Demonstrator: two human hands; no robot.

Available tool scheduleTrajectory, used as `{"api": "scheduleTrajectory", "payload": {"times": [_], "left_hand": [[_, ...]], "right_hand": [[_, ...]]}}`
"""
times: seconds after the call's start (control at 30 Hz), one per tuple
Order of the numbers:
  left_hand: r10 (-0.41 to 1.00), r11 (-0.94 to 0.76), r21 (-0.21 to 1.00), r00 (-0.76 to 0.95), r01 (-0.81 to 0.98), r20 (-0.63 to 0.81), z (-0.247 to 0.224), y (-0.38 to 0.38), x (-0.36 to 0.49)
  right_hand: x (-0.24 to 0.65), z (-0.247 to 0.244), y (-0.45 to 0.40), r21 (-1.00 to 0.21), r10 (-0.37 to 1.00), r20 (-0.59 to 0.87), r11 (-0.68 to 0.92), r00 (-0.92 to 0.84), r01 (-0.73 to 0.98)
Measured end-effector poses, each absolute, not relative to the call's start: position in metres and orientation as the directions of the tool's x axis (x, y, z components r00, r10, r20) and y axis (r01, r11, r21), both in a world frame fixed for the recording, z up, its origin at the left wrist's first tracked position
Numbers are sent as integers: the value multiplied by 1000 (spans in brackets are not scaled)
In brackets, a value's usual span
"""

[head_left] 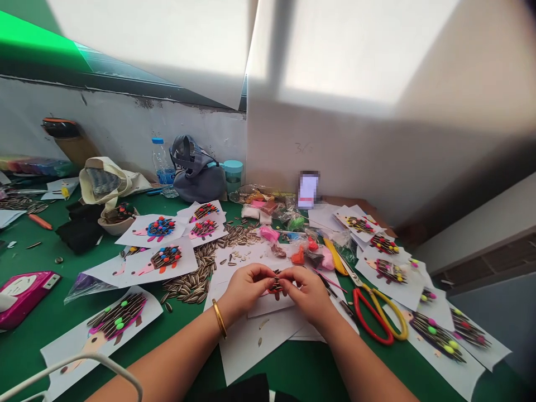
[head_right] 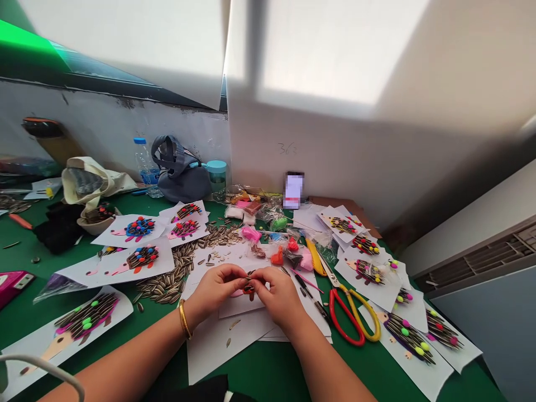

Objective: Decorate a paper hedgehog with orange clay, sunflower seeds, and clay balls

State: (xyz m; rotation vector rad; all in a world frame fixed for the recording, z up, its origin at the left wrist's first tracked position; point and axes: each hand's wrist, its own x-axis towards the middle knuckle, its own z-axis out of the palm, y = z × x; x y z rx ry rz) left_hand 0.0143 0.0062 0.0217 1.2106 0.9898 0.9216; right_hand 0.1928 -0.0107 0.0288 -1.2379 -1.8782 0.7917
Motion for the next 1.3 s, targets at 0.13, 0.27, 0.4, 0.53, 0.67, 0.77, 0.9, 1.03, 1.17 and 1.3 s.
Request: {"api": "scheduleTrajectory", "payload": {"times": [0.13, 0.27, 0.4, 0.53, 0.67, 0.77, 0.9, 1.03, 1.17, 1.3], "left_hand": [[924, 47, 998, 377, 34, -57, 20, 7, 11], [936, -285, 853, 319, 437, 149, 22, 11, 1], [889, -428, 595, 437, 680, 140, 20, 11, -4], [862, -479, 471, 499, 741, 92, 16, 8, -3], [858, -485, 458, 507, 745, 84, 16, 7, -2], [858, -483, 460, 508, 745, 77, 16, 9, -4], [861, -471, 458, 506, 754, 53, 15, 11, -6], [861, -465, 458, 507, 758, 36, 15, 13, -8], [861, -464, 450, 508, 763, 27, 16, 12, -8], [859, -464, 437, 512, 770, 11, 16, 12, -7]], "right_hand": [[201, 22, -5, -843, 954, 230, 295, -194, 451], [218, 16, 8, -814, 974, 225, 194, -10, 547], [229, 11, 16, -699, 987, 156, 134, -33, 703], [227, 8, 15, -628, 987, 145, 146, -69, 765], [228, 7, 16, -611, 987, 149, 138, -58, 779], [234, 7, 20, -598, 988, 154, 118, -31, 793], [240, 7, 22, -596, 990, 143, 90, -4, 798], [232, 8, 17, -607, 990, 132, 126, -57, 784], [220, 7, 13, -620, 986, 142, 160, -90, 768], [214, 6, 13, -606, 981, 150, 189, -123, 772]]}}
